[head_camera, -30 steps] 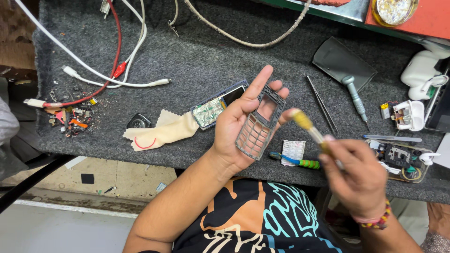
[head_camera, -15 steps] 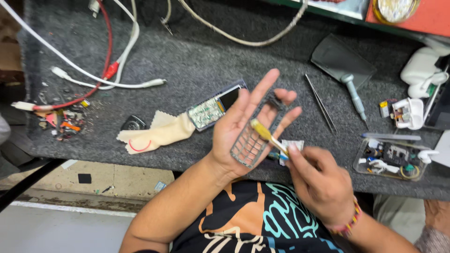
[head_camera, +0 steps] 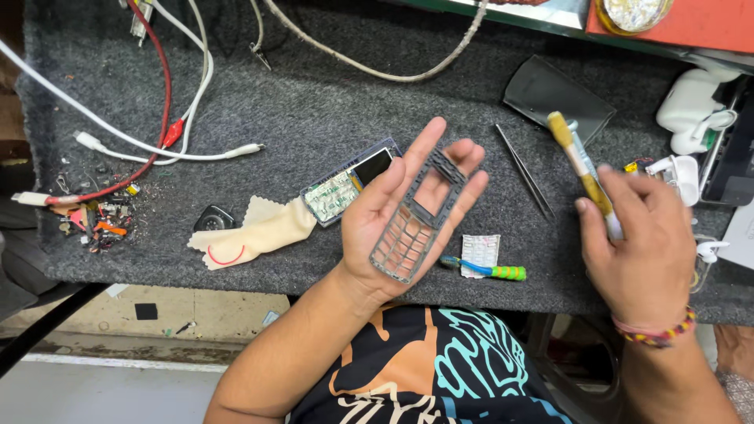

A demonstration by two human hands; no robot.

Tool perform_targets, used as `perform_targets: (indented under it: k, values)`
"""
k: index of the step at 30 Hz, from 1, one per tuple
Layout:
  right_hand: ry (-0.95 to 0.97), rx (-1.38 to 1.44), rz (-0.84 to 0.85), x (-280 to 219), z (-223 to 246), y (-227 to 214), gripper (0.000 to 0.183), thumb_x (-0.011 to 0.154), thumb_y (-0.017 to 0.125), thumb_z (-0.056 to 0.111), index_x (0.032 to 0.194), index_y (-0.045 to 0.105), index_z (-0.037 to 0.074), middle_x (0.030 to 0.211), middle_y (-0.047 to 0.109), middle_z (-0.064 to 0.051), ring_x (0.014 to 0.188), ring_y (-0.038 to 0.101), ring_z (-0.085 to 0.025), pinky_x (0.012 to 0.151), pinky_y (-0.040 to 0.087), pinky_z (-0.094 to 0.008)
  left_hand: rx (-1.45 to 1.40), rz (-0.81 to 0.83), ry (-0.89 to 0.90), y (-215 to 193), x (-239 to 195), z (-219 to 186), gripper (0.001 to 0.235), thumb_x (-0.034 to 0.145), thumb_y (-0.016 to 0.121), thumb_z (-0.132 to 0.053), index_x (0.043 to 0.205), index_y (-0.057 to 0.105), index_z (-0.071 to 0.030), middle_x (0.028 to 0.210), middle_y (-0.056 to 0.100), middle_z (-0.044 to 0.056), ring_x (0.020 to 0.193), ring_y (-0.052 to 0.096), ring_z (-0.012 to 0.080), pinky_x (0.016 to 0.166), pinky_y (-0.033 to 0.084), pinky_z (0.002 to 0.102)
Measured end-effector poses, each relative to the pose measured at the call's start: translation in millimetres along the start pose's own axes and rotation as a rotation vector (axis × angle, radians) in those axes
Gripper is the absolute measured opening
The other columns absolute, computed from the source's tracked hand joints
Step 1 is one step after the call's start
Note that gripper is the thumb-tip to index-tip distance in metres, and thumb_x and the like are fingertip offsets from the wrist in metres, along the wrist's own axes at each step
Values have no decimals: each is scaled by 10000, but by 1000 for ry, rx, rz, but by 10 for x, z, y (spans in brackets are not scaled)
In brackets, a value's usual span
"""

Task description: The person tests a disassembled mobile phone by pressing its keypad, then cleans the phone's plastic keypad frame using a toothbrush and tweezers. The person wipes the phone's screen with a cloth and sets the cleaned frame aside.

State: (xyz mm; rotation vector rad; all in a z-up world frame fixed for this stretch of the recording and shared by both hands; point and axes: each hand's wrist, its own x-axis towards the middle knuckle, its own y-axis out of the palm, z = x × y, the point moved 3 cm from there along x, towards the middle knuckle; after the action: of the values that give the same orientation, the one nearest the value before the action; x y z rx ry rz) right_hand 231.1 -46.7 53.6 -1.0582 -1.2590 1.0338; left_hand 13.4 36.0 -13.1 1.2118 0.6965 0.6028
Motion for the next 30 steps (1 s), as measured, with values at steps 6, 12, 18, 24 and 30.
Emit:
perform_targets:
  k: [6, 12, 18, 24, 30]
  values:
    - [147, 382, 249, 76, 154, 236, 336, 894, 810, 154, 1195, 715, 38, 1062, 693, -125, 700, 675, -232, 646, 529, -334, -23, -57, 11, -71, 1, 21, 526, 1148, 368, -164, 1620, 285, 52, 1402, 542, 206, 1488, 405, 304, 1348, 229, 452]
    - [281, 513, 350, 212, 89, 285, 252, 868, 793, 61, 1105, 725, 9, 887, 696, -94, 674, 681, -186, 630, 552, -316, 38, -39, 22, -126, 1, 55, 486, 1159, 378, -164, 1573, 345, 89, 1333, 568, 180, 1496, 414, 307, 1358, 236, 457]
    - [249, 1486, 12, 120, 636, 109, 186, 944, 732, -25, 945, 564, 52, 1055, 640, -91, 940, 749, -180, 853, 692, -318, 82, -55, 5, -142, -7, 67, 498, 1125, 409, -161, 1573, 357, 51, 1327, 567, 172, 1485, 416, 293, 1347, 246, 459]
    - [-33, 1095, -131, 36, 1023, 270, 301, 815, 828, -82, 856, 562, 52, 975, 668, -105, 960, 763, -215, 857, 658, -330, 79, -61, 2, -165, -20, 65, 493, 1121, 408, -160, 1575, 369, 27, 1341, 542, 162, 1500, 405, 290, 1348, 251, 452]
    - [-69, 1126, -135, 110, 1067, 277, 301, 812, 832, -74, 861, 562, 52, 971, 661, -111, 990, 764, -236, 872, 668, -342, 118, -119, -15, -172, -21, 74, 469, 1083, 405, -160, 1525, 389, -2, 1331, 542, 153, 1480, 401, 277, 1322, 258, 455]
